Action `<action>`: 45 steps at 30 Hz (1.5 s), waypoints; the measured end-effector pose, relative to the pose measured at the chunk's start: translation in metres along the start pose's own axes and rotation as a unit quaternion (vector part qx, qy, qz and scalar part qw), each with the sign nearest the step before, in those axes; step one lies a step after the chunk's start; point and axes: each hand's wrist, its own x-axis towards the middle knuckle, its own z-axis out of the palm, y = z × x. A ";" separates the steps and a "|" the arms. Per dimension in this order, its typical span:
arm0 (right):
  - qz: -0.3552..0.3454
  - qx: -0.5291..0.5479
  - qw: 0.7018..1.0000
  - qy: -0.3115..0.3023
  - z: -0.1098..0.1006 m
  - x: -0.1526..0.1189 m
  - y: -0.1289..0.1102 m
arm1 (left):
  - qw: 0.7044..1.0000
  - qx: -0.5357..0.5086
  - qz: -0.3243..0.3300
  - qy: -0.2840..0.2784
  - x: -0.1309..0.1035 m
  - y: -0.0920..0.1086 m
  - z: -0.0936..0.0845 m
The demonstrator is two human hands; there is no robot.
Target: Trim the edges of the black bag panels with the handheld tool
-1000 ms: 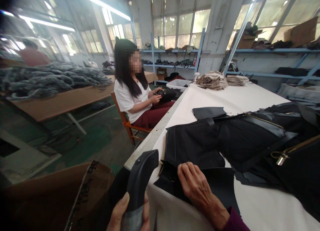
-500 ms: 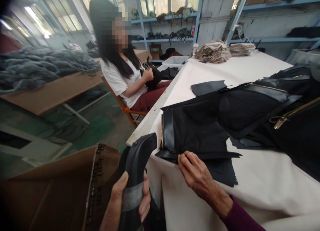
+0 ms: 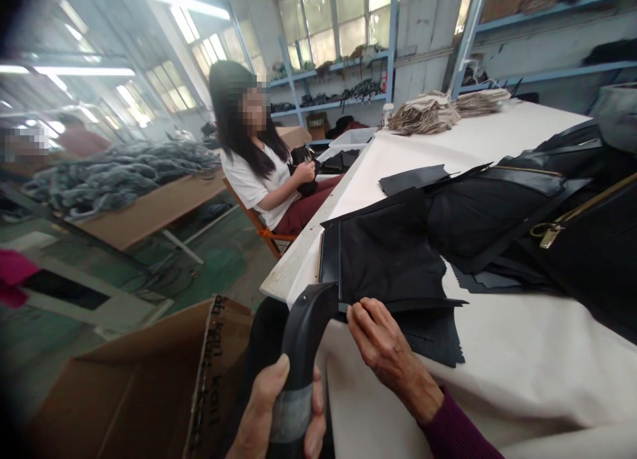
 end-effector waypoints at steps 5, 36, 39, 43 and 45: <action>-0.011 0.019 0.999 0.025 -0.002 -0.007 -0.001 | 0.996 0.066 0.004 0.058 0.008 -0.010 0.007; -0.001 0.047 0.998 0.043 0.003 -0.012 0.000 | 0.981 0.134 0.074 0.121 0.025 -0.002 0.025; 0.016 0.046 0.998 0.035 0.004 -0.013 0.001 | 0.976 0.146 0.088 0.135 0.028 0.006 0.028; 0.051 0.060 0.997 0.006 0.008 -0.012 -0.005 | 0.977 0.136 0.111 0.122 0.020 0.015 0.026; 0.081 0.064 0.994 -0.028 0.002 -0.006 -0.013 | 0.979 0.123 0.111 0.115 0.017 0.017 0.023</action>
